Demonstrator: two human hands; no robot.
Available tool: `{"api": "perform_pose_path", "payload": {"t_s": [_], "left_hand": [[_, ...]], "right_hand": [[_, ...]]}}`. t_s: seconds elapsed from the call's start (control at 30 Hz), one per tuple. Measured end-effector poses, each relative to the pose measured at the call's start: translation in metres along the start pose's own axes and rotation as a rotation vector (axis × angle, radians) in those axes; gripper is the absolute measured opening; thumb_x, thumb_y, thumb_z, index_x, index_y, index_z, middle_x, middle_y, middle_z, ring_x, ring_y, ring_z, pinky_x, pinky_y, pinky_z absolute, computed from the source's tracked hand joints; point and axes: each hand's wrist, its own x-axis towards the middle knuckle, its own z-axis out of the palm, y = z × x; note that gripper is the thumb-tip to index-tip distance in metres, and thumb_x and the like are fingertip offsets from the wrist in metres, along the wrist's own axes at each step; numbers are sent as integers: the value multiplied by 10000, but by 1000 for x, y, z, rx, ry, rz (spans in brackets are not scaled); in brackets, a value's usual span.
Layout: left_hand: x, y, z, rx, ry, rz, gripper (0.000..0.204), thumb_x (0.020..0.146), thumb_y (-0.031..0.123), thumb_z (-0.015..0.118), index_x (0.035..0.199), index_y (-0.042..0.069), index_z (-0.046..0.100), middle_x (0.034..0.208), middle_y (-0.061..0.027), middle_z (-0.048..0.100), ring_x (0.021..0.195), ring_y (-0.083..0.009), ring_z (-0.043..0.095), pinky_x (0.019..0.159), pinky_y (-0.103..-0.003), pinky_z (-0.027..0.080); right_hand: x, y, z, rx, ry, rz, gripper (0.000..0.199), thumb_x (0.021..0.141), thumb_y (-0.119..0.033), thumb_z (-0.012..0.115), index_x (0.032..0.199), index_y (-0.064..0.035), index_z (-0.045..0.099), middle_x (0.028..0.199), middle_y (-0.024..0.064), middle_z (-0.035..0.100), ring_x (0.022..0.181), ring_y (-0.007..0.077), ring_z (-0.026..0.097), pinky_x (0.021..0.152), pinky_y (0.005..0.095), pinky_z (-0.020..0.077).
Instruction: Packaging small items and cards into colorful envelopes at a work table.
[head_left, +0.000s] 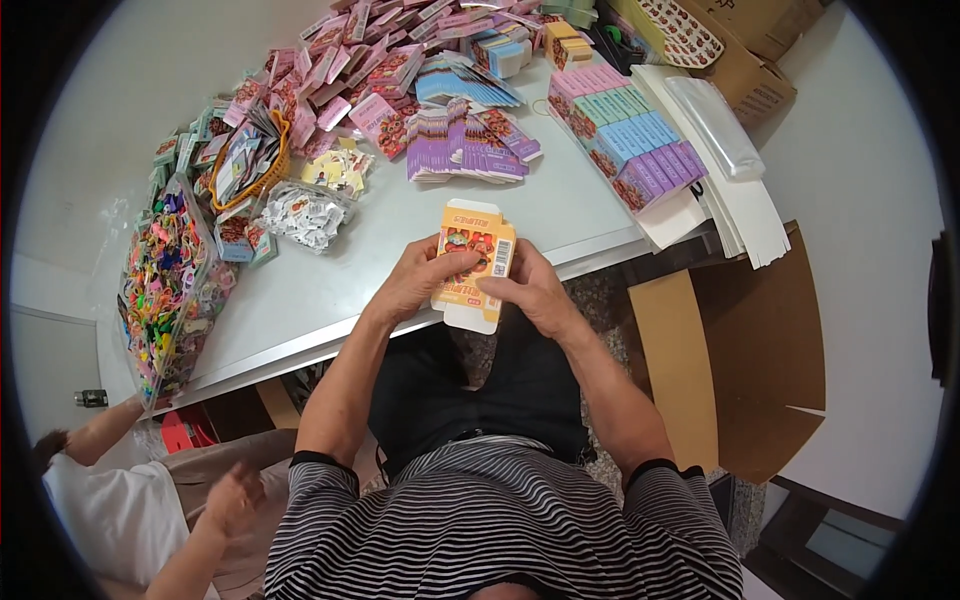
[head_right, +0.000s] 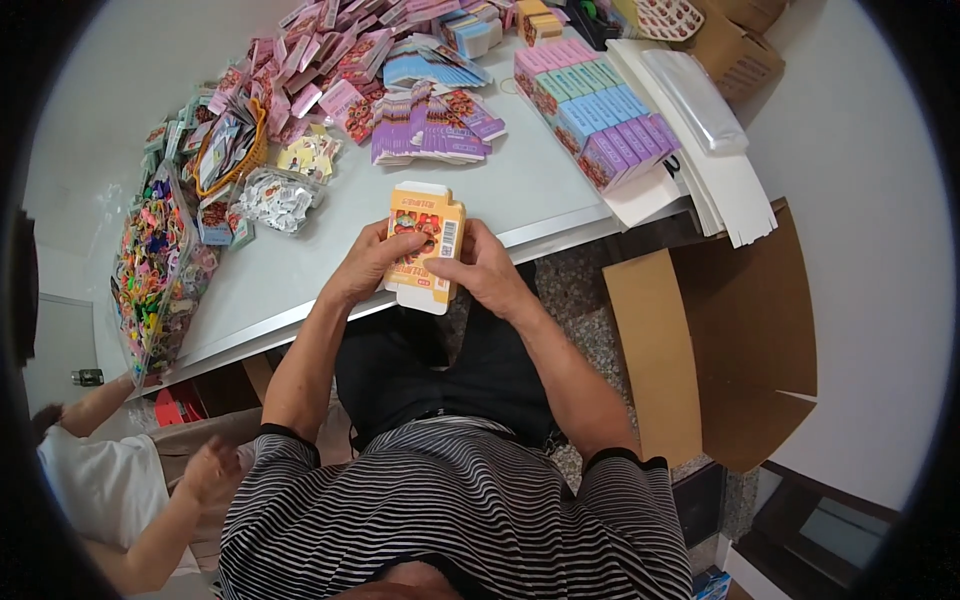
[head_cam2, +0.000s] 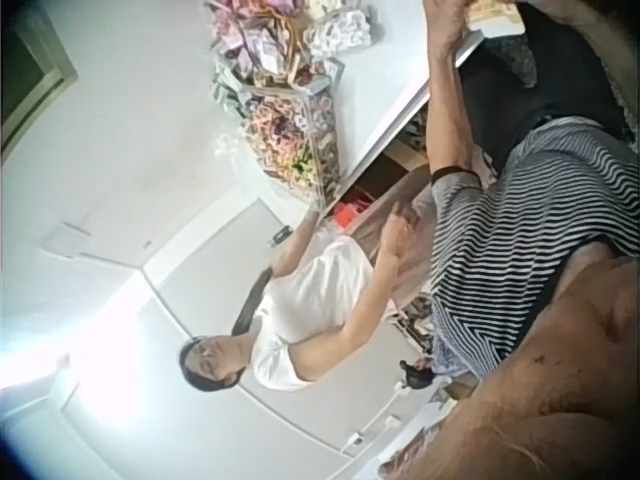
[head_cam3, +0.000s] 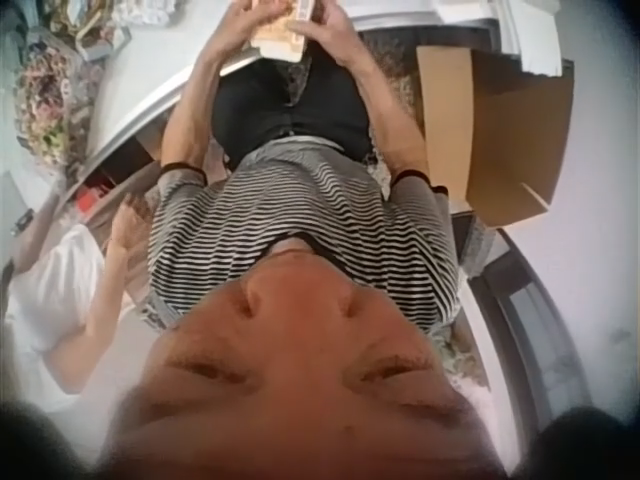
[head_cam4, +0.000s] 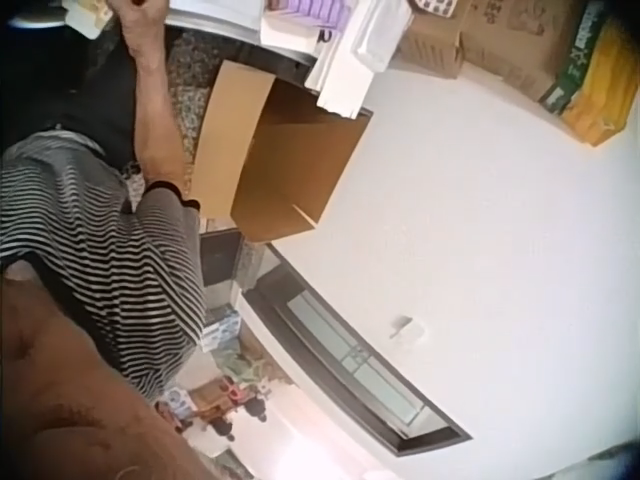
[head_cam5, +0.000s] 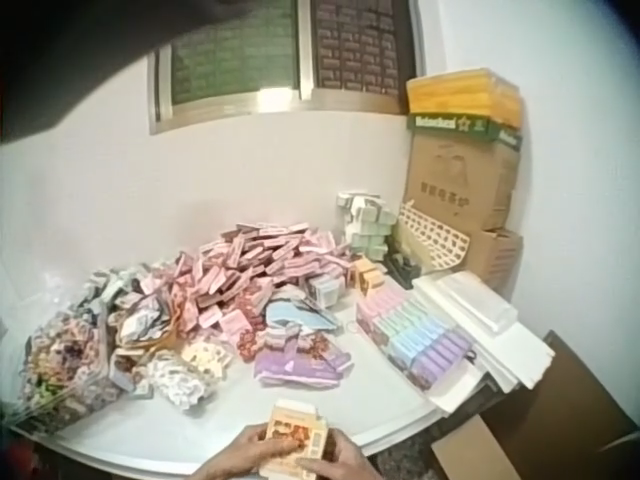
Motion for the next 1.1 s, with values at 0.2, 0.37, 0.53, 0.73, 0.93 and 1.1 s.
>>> {"api": "perform_pose_path", "payload": {"t_s": [0.2, 0.37, 0.53, 0.73, 0.93, 1.1], "left_hand": [[-14, 5, 53, 293, 339, 361, 638, 921, 297, 750, 1396, -55, 511, 1207, -106, 658, 1068, -143, 626, 917, -298, 512], [-23, 0, 37, -47, -8, 47, 626, 890, 210, 760, 1415, 5, 488, 1265, -84, 622, 1142, -185, 613, 970, -338, 516], [-21, -5, 7, -300, -34, 11, 594, 856, 127, 711, 1391, -3, 486, 1231, -123, 643, 1111, -232, 660, 950, -374, 564], [3, -15, -13, -378, -15, 2, 560, 838, 107, 664, 1357, -34, 508, 1196, -167, 668, 1000, -245, 715, 874, -399, 616], [16, -2, -21, -161, -10, 19, 489, 851, 110, 701, 1280, -78, 560, 1133, -172, 704, 973, -235, 723, 862, -366, 608], [30, 5, -11, -85, 109, 42, 478, 875, 137, 745, 1269, -68, 566, 1159, -165, 691, 981, -205, 708, 848, -338, 593]], "right_hand": [[-20, -35, 38, -756, 439, -224, 623, 793, -306, 815, 1213, 24, 493, 1067, 216, 676, 919, 358, 696, 815, 446, 563], [-29, -48, 61, -1025, 198, -328, 801, 793, -354, 806, 1373, 57, 437, 1433, 308, 432, 1129, 453, 606, 953, 483, 522], [-13, -39, 34, -188, -47, -100, 788, 856, -210, 797, 1474, 62, 391, 1441, 226, 446, 1080, 228, 628, 859, 321, 546], [5, -29, 32, -786, 478, -234, 548, 948, -158, 724, 1414, -2, 481, 1167, 120, 651, 999, 144, 642, 847, 295, 551], [9, -3, 11, 86, -29, 134, 489, 976, -213, 703, 1368, 25, 533, 1239, 109, 650, 1083, 140, 643, 895, 317, 549], [18, 5, 6, 10, 98, 81, 455, 990, -228, 685, 1337, 33, 549, 1177, 88, 676, 1018, 131, 659, 862, 295, 555]]}}
